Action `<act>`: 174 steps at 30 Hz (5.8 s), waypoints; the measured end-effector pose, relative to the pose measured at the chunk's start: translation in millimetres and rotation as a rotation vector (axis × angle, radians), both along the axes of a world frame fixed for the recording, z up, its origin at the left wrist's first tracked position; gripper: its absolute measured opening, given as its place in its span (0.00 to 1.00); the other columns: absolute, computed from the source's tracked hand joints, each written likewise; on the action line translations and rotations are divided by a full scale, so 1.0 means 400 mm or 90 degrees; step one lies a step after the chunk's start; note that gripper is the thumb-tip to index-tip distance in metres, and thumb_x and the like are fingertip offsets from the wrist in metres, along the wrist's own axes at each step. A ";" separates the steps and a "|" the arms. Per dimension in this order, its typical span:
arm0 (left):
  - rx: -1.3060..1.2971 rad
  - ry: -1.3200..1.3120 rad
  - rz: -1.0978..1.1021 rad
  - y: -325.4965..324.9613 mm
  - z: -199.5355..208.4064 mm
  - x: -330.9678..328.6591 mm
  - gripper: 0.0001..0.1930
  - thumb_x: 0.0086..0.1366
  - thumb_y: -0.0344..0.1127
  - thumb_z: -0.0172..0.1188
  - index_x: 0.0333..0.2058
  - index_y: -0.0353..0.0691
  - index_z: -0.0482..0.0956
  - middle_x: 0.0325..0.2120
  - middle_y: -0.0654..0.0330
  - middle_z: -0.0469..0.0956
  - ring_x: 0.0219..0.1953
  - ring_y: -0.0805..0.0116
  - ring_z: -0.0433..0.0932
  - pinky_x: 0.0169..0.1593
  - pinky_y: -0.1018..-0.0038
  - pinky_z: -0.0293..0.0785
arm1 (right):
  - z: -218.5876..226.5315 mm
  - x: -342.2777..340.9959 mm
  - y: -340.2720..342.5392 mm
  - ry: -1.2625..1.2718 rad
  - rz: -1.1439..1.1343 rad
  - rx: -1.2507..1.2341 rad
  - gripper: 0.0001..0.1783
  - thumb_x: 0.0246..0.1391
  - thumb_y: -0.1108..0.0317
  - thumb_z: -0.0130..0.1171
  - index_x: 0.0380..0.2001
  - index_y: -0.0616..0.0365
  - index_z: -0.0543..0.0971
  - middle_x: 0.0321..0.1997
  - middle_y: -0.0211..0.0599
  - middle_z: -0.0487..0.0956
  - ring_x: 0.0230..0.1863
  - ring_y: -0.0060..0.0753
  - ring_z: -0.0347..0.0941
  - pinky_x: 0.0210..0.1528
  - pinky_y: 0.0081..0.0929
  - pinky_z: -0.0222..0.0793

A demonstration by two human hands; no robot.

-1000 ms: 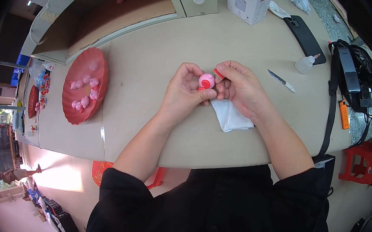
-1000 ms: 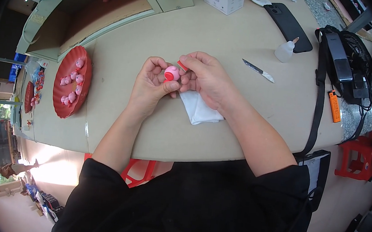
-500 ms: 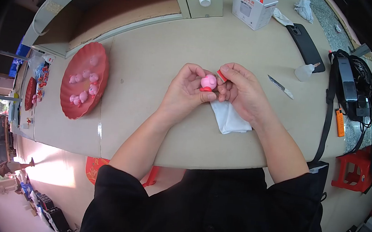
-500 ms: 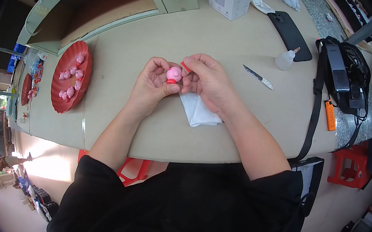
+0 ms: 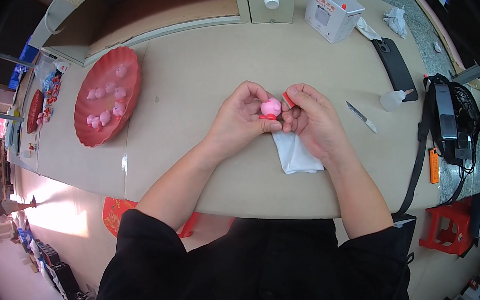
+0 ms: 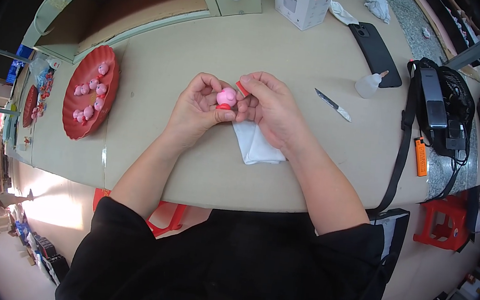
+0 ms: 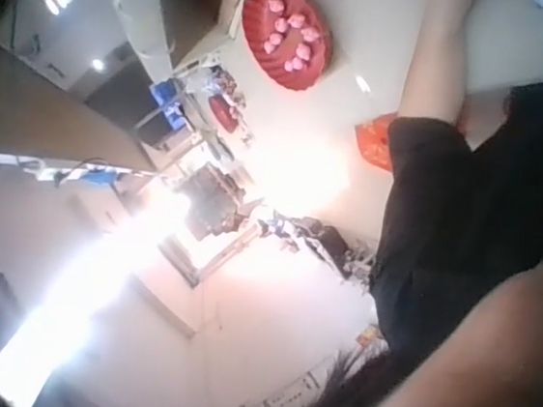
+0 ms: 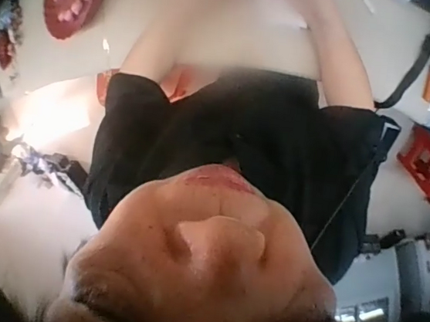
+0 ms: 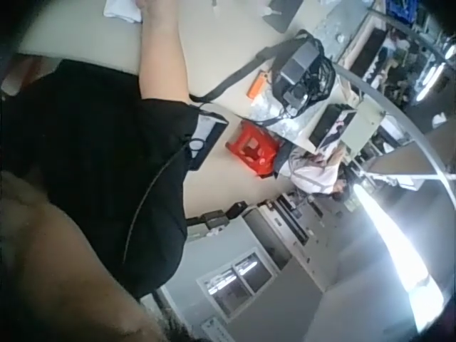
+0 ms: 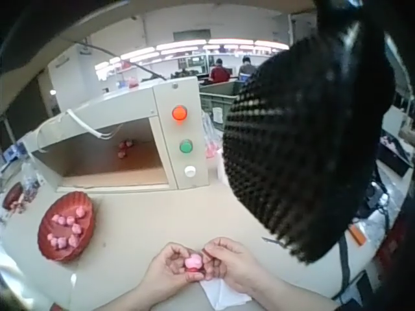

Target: The person assembles small pink plastic toy figures by gluing pieces together with a glue bottle and applying red stickers by hand.

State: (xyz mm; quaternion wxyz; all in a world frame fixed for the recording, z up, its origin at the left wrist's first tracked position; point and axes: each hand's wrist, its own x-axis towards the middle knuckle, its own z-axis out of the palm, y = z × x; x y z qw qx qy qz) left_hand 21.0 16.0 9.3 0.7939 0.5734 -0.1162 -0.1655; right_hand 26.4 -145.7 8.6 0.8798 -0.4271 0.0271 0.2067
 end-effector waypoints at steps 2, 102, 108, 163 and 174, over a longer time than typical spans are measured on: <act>0.015 -0.003 0.006 -0.002 0.002 0.000 0.19 0.48 0.16 0.58 0.34 0.38 0.60 0.35 0.55 0.70 0.39 0.69 0.71 0.40 0.75 0.74 | -0.001 0.000 -0.001 -0.002 0.000 0.002 0.10 0.53 0.66 0.50 0.31 0.62 0.68 0.25 0.34 0.71 0.21 0.22 0.67 0.23 0.20 0.68; 0.027 0.338 -0.164 0.005 0.038 -0.008 0.39 0.60 0.65 0.18 0.21 0.34 0.67 0.11 0.59 0.68 0.08 0.77 0.62 0.09 0.86 0.53 | 0.008 -0.022 0.034 -0.213 0.061 -0.249 0.18 0.58 0.58 0.42 0.37 0.65 0.70 0.24 0.30 0.69 0.18 0.16 0.62 0.19 0.16 0.62; 0.148 0.248 -0.060 0.011 0.033 -0.004 0.35 0.62 0.62 0.24 0.21 0.37 0.68 0.11 0.63 0.66 0.08 0.80 0.61 0.09 0.86 0.53 | 0.017 -0.020 0.028 -0.039 0.101 -0.030 0.23 0.58 0.51 0.41 0.29 0.64 0.69 0.21 0.31 0.66 0.16 0.18 0.60 0.17 0.17 0.60; 0.720 -0.276 0.527 0.388 0.085 0.305 0.14 0.52 0.35 0.53 0.36 0.35 0.76 0.31 0.46 0.75 0.37 0.51 0.74 0.42 0.65 0.70 | 0.043 -0.038 -0.009 -0.498 0.016 -1.058 0.14 0.48 0.66 0.53 0.38 0.61 0.71 0.39 0.45 0.68 0.33 0.46 0.71 0.35 0.35 0.66; 0.954 -0.083 0.621 0.355 0.013 0.802 0.19 0.57 0.47 0.45 0.44 0.46 0.72 0.49 0.50 0.64 0.52 0.54 0.62 0.52 0.63 0.62 | 0.043 -0.020 -0.029 -0.450 0.038 -1.076 0.19 0.46 0.60 0.56 0.39 0.61 0.71 0.36 0.42 0.69 0.31 0.41 0.72 0.28 0.33 0.69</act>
